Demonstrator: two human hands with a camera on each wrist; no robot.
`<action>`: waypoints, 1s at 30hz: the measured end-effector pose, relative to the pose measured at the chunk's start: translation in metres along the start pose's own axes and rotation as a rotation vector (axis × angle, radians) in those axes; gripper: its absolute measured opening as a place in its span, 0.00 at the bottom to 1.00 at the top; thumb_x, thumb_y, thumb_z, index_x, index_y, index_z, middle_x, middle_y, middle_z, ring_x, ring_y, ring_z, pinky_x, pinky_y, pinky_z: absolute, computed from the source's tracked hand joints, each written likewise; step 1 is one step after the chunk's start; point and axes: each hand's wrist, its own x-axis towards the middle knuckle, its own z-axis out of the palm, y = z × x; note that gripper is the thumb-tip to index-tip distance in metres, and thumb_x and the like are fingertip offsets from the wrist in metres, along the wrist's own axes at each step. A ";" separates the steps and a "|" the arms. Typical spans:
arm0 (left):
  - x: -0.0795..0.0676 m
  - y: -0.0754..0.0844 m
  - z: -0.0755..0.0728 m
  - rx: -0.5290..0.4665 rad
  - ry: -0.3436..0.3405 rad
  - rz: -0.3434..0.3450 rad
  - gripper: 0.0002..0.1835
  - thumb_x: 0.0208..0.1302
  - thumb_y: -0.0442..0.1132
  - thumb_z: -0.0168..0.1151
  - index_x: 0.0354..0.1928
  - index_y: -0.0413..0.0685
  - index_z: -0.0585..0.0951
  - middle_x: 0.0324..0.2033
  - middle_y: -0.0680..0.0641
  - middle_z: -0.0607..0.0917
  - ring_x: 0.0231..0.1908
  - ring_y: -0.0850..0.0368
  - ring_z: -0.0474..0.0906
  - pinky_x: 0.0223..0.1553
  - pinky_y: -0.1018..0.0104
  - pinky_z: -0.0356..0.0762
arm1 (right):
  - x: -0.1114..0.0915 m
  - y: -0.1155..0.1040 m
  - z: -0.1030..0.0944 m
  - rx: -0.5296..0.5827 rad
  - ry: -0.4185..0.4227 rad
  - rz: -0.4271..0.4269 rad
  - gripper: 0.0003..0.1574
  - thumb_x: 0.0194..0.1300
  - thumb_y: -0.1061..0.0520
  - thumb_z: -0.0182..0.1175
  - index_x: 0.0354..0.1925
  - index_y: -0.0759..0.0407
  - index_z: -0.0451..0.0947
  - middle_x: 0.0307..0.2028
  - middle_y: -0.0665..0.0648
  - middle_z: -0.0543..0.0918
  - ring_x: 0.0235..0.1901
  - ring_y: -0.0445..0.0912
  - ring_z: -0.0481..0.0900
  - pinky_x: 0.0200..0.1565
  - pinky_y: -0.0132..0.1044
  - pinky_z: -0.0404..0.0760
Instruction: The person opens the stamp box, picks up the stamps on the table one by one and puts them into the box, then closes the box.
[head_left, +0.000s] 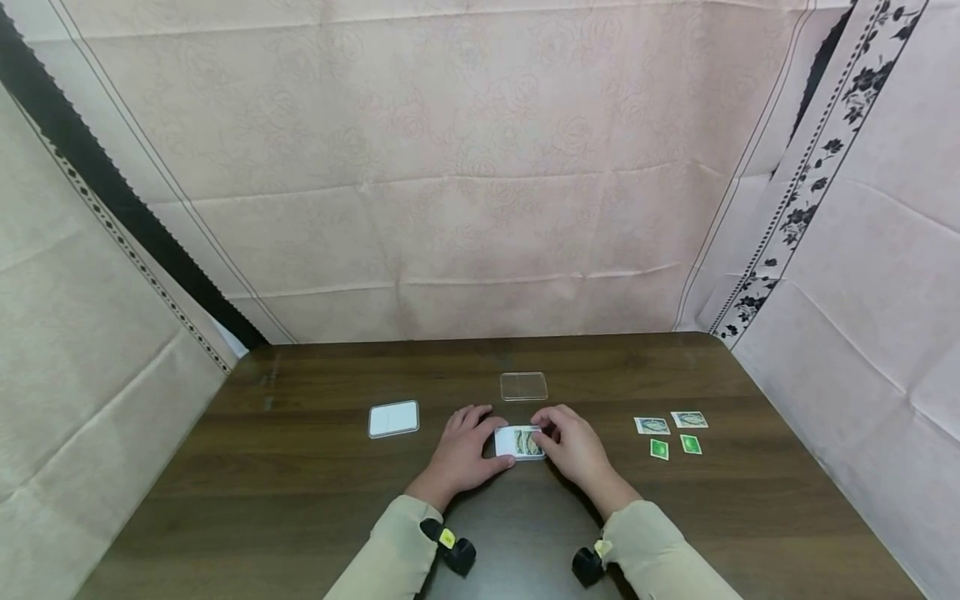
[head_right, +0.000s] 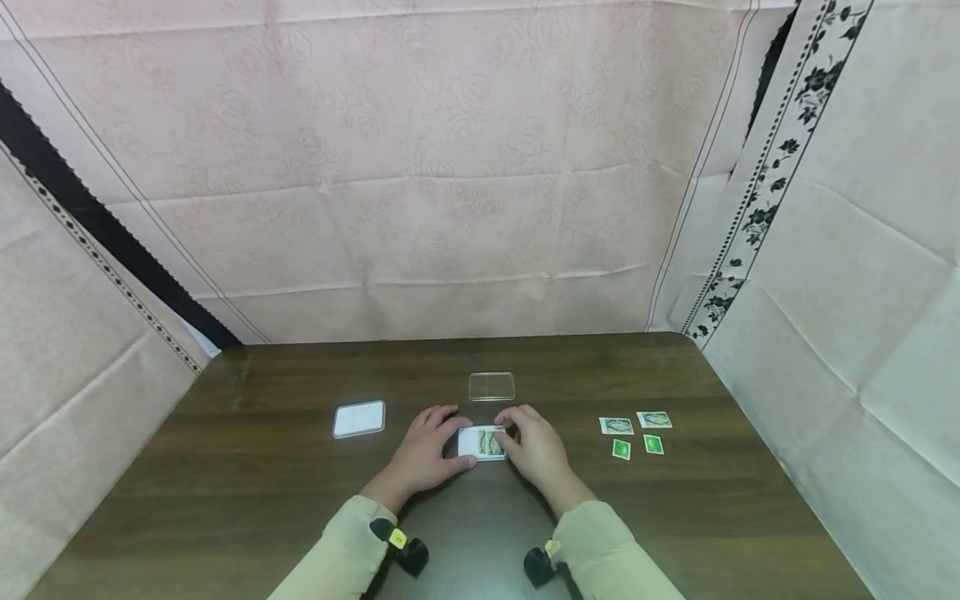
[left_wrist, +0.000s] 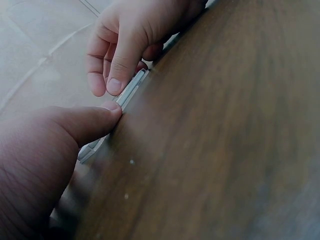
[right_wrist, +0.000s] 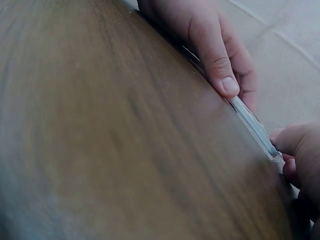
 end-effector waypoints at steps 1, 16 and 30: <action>0.000 0.000 0.000 -0.001 0.002 0.001 0.31 0.51 0.68 0.57 0.56 0.67 0.73 0.64 0.49 0.63 0.64 0.45 0.52 0.60 0.42 0.51 | 0.000 0.000 0.000 -0.002 -0.003 0.003 0.11 0.56 0.54 0.66 0.38 0.45 0.77 0.34 0.43 0.74 0.28 0.38 0.69 0.30 0.34 0.71; 0.001 -0.001 0.002 0.011 0.006 -0.001 0.31 0.51 0.69 0.56 0.56 0.69 0.72 0.64 0.50 0.63 0.64 0.47 0.52 0.60 0.44 0.52 | 0.001 0.001 -0.001 0.008 -0.019 0.013 0.08 0.57 0.53 0.64 0.38 0.44 0.78 0.35 0.42 0.74 0.28 0.38 0.70 0.31 0.34 0.72; 0.001 -0.001 0.001 -0.006 -0.002 0.000 0.31 0.51 0.68 0.57 0.56 0.68 0.72 0.64 0.49 0.63 0.64 0.46 0.52 0.59 0.43 0.53 | -0.002 -0.001 -0.001 -0.065 -0.036 -0.099 0.15 0.60 0.49 0.61 0.47 0.46 0.80 0.41 0.46 0.73 0.30 0.39 0.70 0.32 0.36 0.71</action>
